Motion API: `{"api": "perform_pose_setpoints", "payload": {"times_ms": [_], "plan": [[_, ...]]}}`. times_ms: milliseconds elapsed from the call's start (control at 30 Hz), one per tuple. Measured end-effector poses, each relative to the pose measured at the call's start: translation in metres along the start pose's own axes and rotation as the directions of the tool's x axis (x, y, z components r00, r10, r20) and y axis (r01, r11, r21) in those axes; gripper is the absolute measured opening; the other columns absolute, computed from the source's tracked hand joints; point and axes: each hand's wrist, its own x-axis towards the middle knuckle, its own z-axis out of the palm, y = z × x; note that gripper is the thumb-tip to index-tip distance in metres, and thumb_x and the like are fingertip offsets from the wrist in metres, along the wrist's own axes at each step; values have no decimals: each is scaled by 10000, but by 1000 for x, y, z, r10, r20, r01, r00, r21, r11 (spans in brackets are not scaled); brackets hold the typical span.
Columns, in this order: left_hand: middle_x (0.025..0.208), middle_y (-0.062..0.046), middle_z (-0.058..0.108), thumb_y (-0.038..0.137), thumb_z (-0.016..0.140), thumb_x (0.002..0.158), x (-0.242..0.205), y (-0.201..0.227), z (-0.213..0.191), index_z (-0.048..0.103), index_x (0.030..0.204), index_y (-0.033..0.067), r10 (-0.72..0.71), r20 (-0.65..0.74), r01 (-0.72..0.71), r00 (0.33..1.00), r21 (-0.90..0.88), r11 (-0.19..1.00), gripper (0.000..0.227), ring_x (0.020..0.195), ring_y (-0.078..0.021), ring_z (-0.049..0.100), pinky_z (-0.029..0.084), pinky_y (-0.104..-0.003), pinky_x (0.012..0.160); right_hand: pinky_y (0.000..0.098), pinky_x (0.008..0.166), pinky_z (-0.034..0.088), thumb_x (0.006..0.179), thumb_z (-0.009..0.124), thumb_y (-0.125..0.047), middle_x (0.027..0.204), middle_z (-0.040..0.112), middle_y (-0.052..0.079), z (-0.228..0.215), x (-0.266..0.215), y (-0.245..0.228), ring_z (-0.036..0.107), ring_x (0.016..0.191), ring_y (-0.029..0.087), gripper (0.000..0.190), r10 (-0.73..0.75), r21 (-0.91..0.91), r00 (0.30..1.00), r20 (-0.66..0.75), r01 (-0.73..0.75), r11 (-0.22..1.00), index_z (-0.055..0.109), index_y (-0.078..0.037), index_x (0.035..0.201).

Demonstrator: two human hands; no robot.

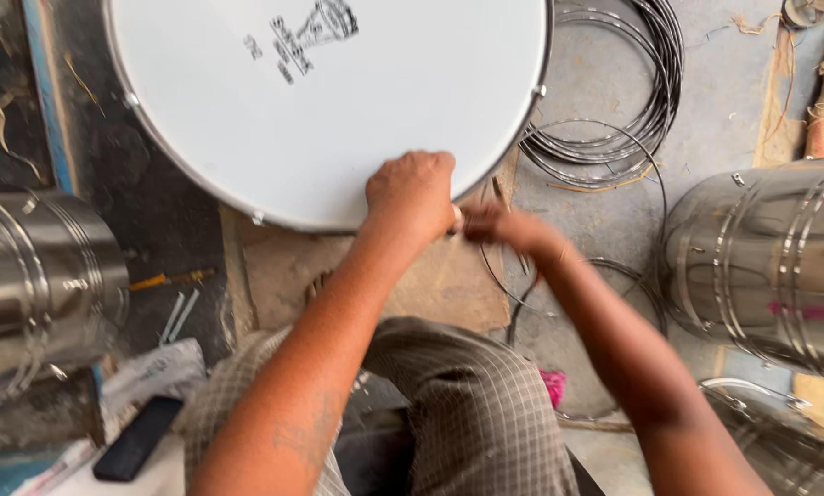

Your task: The person is assembling a drum by tightening the tension rods on the drum head using a wrench. They systematically rotate the drum and tighten each rod to secure the head to the shell.

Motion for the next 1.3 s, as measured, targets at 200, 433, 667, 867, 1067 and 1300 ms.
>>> {"api": "perform_pose_setpoints", "payload": {"times_ms": [200, 433, 667, 867, 1067, 1300], "plan": [[1005, -116, 727, 350, 889, 739, -1, 2, -5, 684, 981, 72, -6, 0, 6, 1000, -30, 1000, 422, 995, -324, 706, 592, -447, 817, 298, 726, 536, 1063, 529, -347, 1001, 771, 53, -10, -17, -28, 600, 764, 125, 369, 73, -277, 987, -145, -111, 955, 706, -27, 1114], [1022, -106, 728, 276, 860, 772, 2, -1, 5, 690, 1016, 92, -7, 18, 7, 1000, -11, 1000, 349, 995, -296, 715, 601, -431, 812, 366, 795, 610, 978, 630, -214, 1037, 735, 103, 98, -47, -6, 720, 900, 195, 372, 141, 306, 988, -69, -113, 945, 532, -15, 1276], [1051, -105, 719, 303, 864, 768, 5, 1, -2, 690, 1050, 96, -35, 38, 35, 999, 3, 999, 391, 1021, -295, 704, 598, -426, 831, 452, 831, 624, 976, 596, -153, 1090, 693, 135, 135, 35, -18, 727, 906, 236, 310, 49, 664, 965, -257, 140, 734, 559, 13, 1234], [1030, -113, 728, 292, 863, 770, 4, -2, 1, 681, 1037, 88, 2, 4, -2, 1000, -6, 1000, 382, 1003, -291, 717, 605, -428, 804, 382, 834, 494, 1049, 566, -278, 1032, 633, 234, 62, -15, -7, 574, 888, 242, 405, 207, 228, 972, -113, -178, 957, 685, 15, 1302], [1016, -126, 711, 385, 910, 720, -2, 1, -4, 683, 1008, 76, 10, -20, -10, 1000, -23, 1000, 480, 981, -323, 698, 588, -443, 791, 338, 948, 540, 956, 607, -417, 1126, 757, 78, -24, 6, -29, 687, 1014, 150, 428, 161, -273, 987, 8, -153, 950, 637, -138, 1280], [1000, -106, 735, 259, 847, 784, 6, -5, 6, 695, 1013, 91, 3, 27, -2, 1000, -39, 999, 322, 971, -287, 731, 614, -414, 809, 365, 846, 601, 1013, 542, -294, 1059, 773, 119, 64, -55, -1, 739, 955, 193, 298, 159, 112, 982, -103, -147, 983, 610, -78, 1206]]}}
